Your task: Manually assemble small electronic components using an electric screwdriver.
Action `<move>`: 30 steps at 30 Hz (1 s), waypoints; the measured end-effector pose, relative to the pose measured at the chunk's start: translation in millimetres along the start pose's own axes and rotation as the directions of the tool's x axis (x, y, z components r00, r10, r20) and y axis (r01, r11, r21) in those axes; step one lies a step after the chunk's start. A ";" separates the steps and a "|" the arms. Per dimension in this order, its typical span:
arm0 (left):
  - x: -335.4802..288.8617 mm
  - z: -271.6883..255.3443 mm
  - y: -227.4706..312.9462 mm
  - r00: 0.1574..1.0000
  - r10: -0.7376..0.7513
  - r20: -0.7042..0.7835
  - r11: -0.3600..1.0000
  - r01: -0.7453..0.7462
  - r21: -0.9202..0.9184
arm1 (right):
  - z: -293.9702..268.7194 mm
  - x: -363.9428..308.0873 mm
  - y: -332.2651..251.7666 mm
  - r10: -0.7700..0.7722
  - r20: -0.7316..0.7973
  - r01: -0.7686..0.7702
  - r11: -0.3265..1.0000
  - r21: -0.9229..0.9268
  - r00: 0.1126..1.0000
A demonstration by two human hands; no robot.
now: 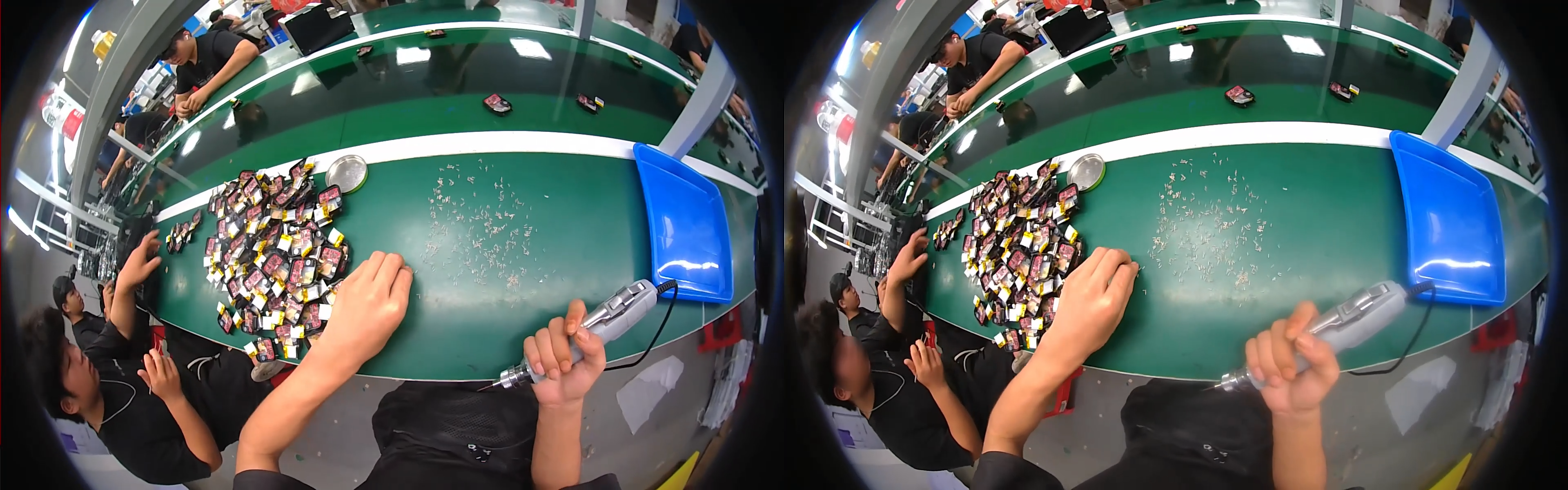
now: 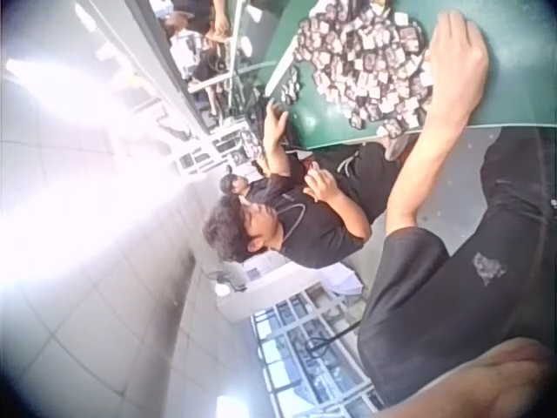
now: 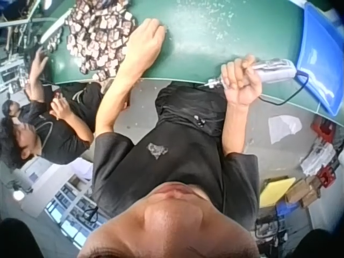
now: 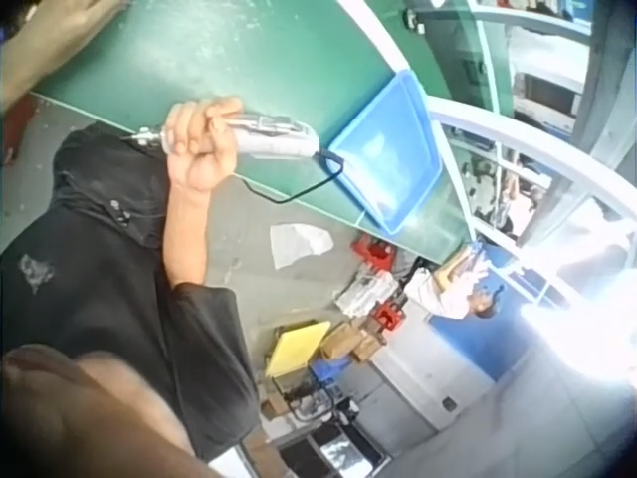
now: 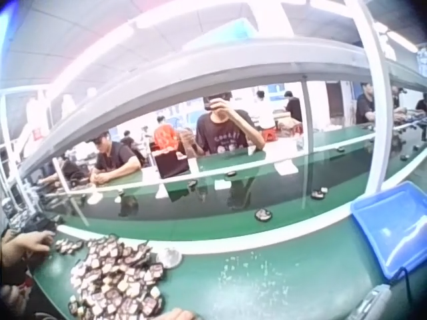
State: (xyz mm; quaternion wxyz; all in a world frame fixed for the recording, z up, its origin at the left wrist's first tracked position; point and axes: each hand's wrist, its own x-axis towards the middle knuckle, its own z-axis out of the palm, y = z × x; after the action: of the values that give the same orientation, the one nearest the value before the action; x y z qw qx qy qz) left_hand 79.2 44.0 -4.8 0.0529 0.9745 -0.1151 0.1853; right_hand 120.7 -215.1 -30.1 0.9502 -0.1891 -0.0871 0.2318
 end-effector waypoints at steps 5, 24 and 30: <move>0.4 -14.3 17.0 0.987 -0.081 -0.142 0.984 0.056 -0.172 | -1.7 -1.8 -1.2 -0.009 -0.001 0.009 1.000 -0.003 1.000; -72.4 -9.9 103.3 0.846 -0.493 0.201 -0.114 0.167 -0.979 | 45.3 -4.6 5.0 -0.124 0.027 0.119 0.983 0.141 0.992; -71.5 -11.3 114.1 0.858 -0.391 0.333 -0.532 0.085 -0.842 | 61.6 -10.9 10.1 -0.199 0.019 0.196 0.975 0.106 0.980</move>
State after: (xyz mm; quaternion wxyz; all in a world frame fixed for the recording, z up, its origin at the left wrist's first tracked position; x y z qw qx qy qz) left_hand -17.3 -50.2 -14.2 0.8993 0.4303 0.0390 0.0673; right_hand 91.4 -192.3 21.3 0.9756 -0.1267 -0.1075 0.1432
